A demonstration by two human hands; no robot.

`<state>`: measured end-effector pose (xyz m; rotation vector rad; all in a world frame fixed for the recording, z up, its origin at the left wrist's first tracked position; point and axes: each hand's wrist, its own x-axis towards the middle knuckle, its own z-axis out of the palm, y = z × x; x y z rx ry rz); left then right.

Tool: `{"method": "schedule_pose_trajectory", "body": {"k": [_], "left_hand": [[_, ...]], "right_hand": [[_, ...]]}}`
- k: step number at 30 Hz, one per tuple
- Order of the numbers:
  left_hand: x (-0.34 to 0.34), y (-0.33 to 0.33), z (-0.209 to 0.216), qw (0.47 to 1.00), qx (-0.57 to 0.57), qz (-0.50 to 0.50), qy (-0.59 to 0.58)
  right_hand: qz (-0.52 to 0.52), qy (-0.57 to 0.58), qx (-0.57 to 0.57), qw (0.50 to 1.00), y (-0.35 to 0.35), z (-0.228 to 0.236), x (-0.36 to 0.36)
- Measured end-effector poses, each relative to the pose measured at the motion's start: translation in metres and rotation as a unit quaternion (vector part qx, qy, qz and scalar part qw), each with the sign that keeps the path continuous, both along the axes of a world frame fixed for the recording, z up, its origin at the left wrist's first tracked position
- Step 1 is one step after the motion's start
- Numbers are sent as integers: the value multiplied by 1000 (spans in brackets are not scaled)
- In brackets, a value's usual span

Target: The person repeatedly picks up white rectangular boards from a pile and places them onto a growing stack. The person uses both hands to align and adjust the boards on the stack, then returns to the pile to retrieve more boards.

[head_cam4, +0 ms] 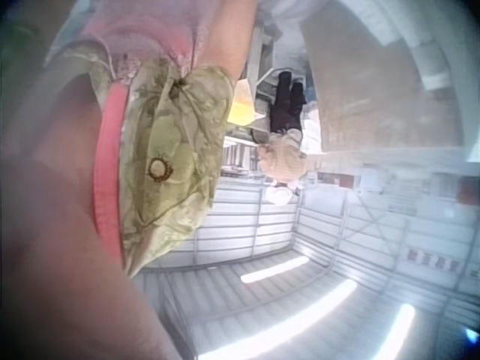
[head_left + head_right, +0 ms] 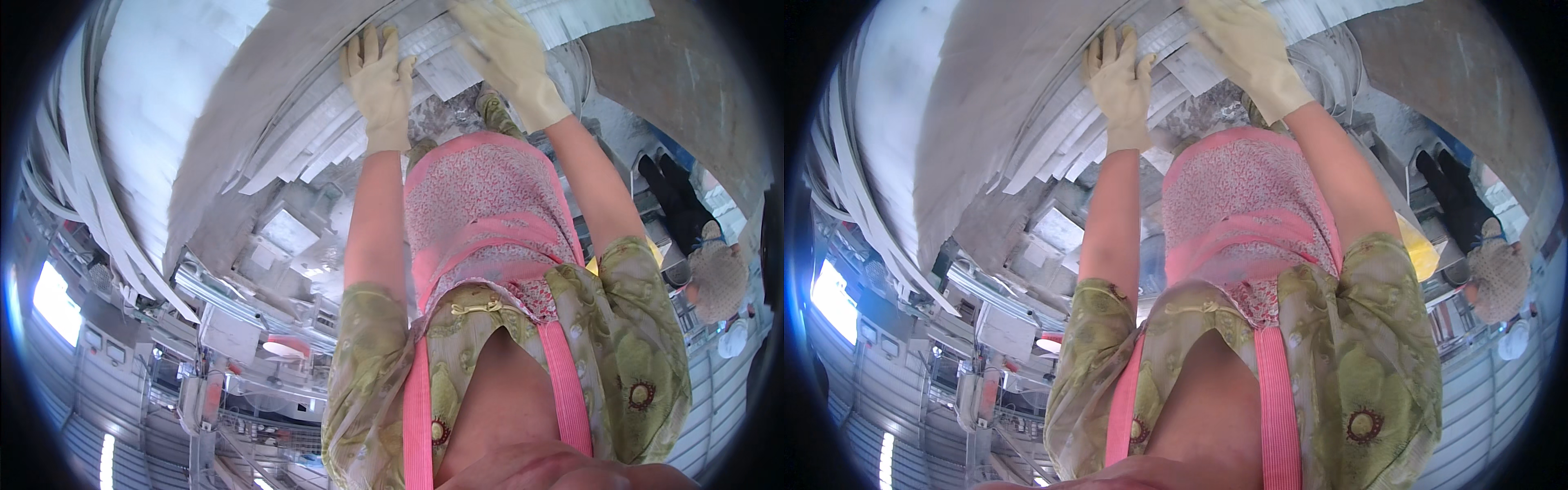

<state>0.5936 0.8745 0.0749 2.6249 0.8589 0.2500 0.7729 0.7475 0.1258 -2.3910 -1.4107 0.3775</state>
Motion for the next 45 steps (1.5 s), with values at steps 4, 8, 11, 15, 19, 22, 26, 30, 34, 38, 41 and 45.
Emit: {"method": "schedule_pose_trajectory", "body": {"k": [4, 8, 11, 15, 19, 22, 26, 30, 34, 38, 41, 45], "left_hand": [[-3, -7, -6, 996, 80, -28, 20], [-2, -8, 0, 995, 77, -40, 42], [0, -7, 4, 998, 49, -37, 27], [-1, -10, 4, 998, 36, -28, 44], [-3, -12, 2, 994, 74, -43, 65], [-3, -8, 2, 990, 81, -65, 99], [-5, -3, 5, 990, 53, -80, 99], [-3, 2, 4, 989, 56, -97, 97], [-14, 15, 8, 985, 57, -157, 50], [-54, 35, 19, 979, 94, -171, 58], [-105, 39, 20, 975, 109, -164, 103], [-165, 38, 9, 984, 78, -107, 120]], "right_hand": [[133, -96, 23, 986, 14, -16, 1], [142, -73, 7, 987, 17, -41, 2], [148, -63, 28, 987, 13, -48, 4], [126, -40, 60, 989, 12, -46, 5], [128, -69, 90, 985, 14, -45, 3], [140, -81, 92, 982, 14, -47, 1], [113, -64, 52, 990, 14, -36, -1], [24, -12, 80, 996, -7, -11, -11], [-125, 54, 136, 981, -104, 9, -60], [-353, 206, 132, 903, -237, 5, -156], [-504, 200, 102, 834, -324, -6, -235], [-596, 343, 62, 723, -399, -22, -321]]}}
